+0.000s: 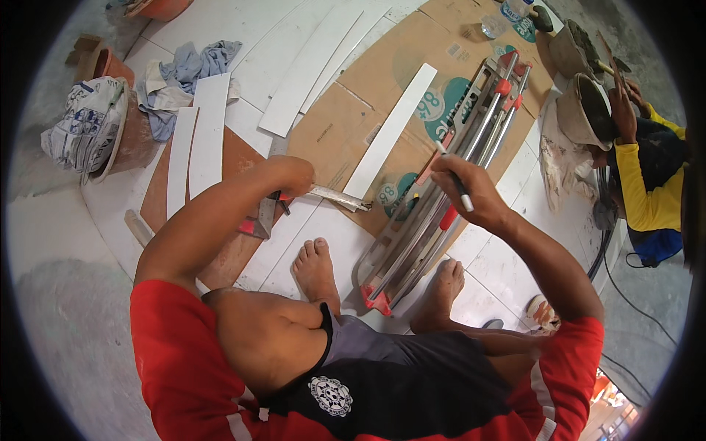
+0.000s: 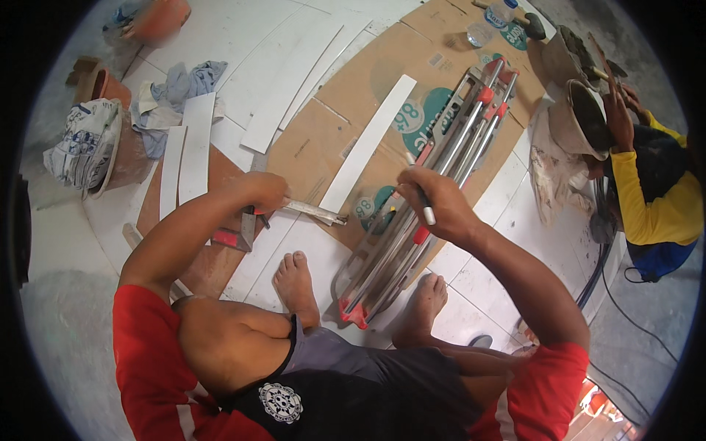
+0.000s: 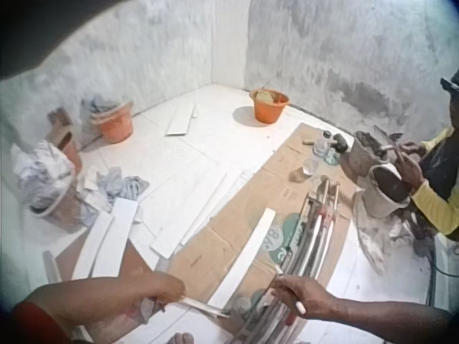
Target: The person walks down a staircase carrying a white tile, then sits on the floor to measure and mark the tile using a tape measure, square ruler, and marker. Another person is visible in the background working with a bucket.
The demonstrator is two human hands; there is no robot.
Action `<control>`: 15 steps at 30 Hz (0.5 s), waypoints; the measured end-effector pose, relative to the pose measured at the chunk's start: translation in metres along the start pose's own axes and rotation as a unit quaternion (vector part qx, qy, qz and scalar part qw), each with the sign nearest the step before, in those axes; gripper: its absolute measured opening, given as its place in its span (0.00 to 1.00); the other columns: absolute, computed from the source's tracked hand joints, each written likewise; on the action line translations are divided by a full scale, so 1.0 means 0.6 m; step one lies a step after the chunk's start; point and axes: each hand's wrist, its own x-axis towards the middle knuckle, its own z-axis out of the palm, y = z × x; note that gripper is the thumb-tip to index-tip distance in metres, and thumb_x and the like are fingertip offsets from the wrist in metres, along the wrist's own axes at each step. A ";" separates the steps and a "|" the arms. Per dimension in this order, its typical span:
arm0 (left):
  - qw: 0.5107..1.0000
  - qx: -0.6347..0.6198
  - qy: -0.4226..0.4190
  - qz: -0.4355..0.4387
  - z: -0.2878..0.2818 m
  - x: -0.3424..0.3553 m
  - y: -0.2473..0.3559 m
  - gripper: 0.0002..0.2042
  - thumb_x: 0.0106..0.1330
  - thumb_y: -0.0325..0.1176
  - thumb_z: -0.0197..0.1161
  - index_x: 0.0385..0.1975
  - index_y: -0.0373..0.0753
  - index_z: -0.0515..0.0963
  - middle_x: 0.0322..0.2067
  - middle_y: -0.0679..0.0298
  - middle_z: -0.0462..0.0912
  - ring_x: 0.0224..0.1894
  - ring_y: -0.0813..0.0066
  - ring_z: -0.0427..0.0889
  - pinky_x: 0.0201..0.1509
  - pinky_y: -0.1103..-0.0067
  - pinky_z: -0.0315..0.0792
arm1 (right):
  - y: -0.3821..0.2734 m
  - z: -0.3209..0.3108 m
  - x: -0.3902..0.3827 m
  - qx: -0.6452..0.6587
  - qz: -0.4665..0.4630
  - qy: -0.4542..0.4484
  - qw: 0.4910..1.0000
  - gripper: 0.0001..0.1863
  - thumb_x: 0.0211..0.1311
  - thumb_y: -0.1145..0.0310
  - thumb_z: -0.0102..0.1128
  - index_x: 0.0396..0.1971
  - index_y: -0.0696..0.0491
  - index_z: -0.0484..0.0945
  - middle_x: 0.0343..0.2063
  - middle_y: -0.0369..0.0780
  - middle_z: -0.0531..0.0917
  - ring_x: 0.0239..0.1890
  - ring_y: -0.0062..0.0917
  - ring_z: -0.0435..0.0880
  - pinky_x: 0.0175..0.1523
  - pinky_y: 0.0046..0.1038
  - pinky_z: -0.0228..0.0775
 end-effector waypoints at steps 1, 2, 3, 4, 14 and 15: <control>1.000 0.003 0.007 -0.001 0.017 0.000 -0.016 0.16 0.70 0.39 0.53 0.37 0.35 0.85 0.38 0.48 0.87 0.42 0.48 0.85 0.48 0.59 0.76 | 0.006 0.026 0.012 0.001 -0.009 0.005 1.000 0.06 0.71 0.72 0.60 0.43 0.57 0.77 0.35 0.44 0.81 0.35 0.33 0.81 0.42 0.32 0.73; 1.000 0.007 0.017 0.002 0.025 0.004 -0.023 0.16 0.70 0.39 0.54 0.37 0.35 0.87 0.37 0.48 0.87 0.41 0.49 0.86 0.46 0.59 0.77 | 0.017 0.052 0.018 -0.001 -0.016 0.011 1.000 0.06 0.70 0.73 0.61 0.43 0.56 0.76 0.35 0.43 0.80 0.35 0.29 0.80 0.41 0.31 0.72; 1.000 -0.008 0.016 -0.008 0.017 0.007 -0.016 0.16 0.71 0.39 0.54 0.38 0.35 0.87 0.38 0.48 0.87 0.42 0.49 0.86 0.47 0.59 0.77 | 0.037 0.082 0.010 0.006 -0.001 0.034 0.999 0.08 0.66 0.76 0.62 0.43 0.55 0.75 0.34 0.42 0.79 0.34 0.30 0.79 0.41 0.31 0.72; 0.999 -0.025 0.011 -0.020 0.004 -0.002 -0.009 0.16 0.71 0.40 0.54 0.39 0.35 0.86 0.39 0.48 0.87 0.43 0.49 0.86 0.48 0.60 0.77 | 0.043 0.113 0.003 0.019 0.016 0.041 0.999 0.09 0.65 0.76 0.63 0.43 0.54 0.75 0.33 0.43 0.78 0.33 0.31 0.79 0.41 0.31 0.72; 0.999 -0.031 -0.033 0.003 -0.026 -0.056 0.009 0.18 0.73 0.42 0.51 0.46 0.38 0.83 0.45 0.47 0.85 0.47 0.46 0.84 0.53 0.59 0.75 | 0.005 0.345 -0.003 0.116 0.140 0.174 0.968 0.10 0.62 0.78 0.60 0.41 0.55 0.72 0.33 0.48 0.78 0.36 0.42 0.78 0.44 0.37 0.72; 0.999 -0.027 -0.014 0.017 -0.022 -0.049 0.008 0.18 0.73 0.43 0.51 0.46 0.38 0.83 0.44 0.47 0.85 0.46 0.45 0.83 0.53 0.59 0.75 | 0.006 0.355 -0.001 0.112 0.137 0.190 0.966 0.10 0.62 0.78 0.60 0.41 0.55 0.72 0.32 0.48 0.78 0.36 0.41 0.78 0.43 0.36 0.73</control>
